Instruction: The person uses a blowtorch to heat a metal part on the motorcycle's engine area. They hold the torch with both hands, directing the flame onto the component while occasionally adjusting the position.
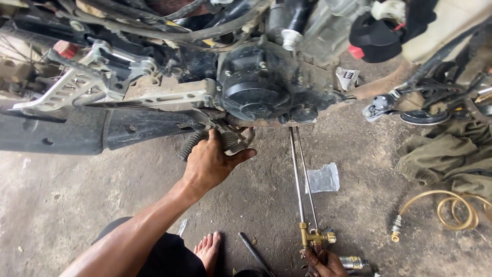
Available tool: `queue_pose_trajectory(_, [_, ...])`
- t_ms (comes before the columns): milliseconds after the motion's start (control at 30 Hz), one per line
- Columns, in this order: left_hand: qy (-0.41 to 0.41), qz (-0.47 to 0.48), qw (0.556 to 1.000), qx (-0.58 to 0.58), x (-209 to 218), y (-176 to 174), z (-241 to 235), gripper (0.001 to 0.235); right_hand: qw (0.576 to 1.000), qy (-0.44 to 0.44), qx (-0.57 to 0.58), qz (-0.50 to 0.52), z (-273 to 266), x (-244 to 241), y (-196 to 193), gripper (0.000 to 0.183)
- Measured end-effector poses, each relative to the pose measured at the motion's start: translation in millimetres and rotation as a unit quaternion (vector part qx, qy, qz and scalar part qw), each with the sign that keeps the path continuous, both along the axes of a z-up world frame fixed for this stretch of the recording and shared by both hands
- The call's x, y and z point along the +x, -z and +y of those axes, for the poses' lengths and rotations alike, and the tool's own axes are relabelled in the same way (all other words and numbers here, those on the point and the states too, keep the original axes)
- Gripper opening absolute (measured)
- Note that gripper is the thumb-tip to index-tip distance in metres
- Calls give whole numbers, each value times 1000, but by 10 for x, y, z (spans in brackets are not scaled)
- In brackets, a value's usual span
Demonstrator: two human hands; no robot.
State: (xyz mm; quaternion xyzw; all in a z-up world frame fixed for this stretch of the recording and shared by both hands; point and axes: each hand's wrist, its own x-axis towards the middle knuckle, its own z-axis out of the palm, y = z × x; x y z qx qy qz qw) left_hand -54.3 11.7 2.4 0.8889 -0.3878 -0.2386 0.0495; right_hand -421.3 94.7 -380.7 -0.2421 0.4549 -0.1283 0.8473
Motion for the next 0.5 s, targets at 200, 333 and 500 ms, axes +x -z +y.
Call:
queue_pose_trajectory(200, [64,-4,998,-19,193,-8,49,87,998,32,20,46,10,10,9,24])
queue_pose_trajectory(333, [108,-48,993,-15,343,88,91,79,994,41,34,97,-24,47,-50,36])
queue_pose_trajectory(500, [228,61,971,-43,543,-2,127,52,983,34,-3,178,-35,50,-56,40])
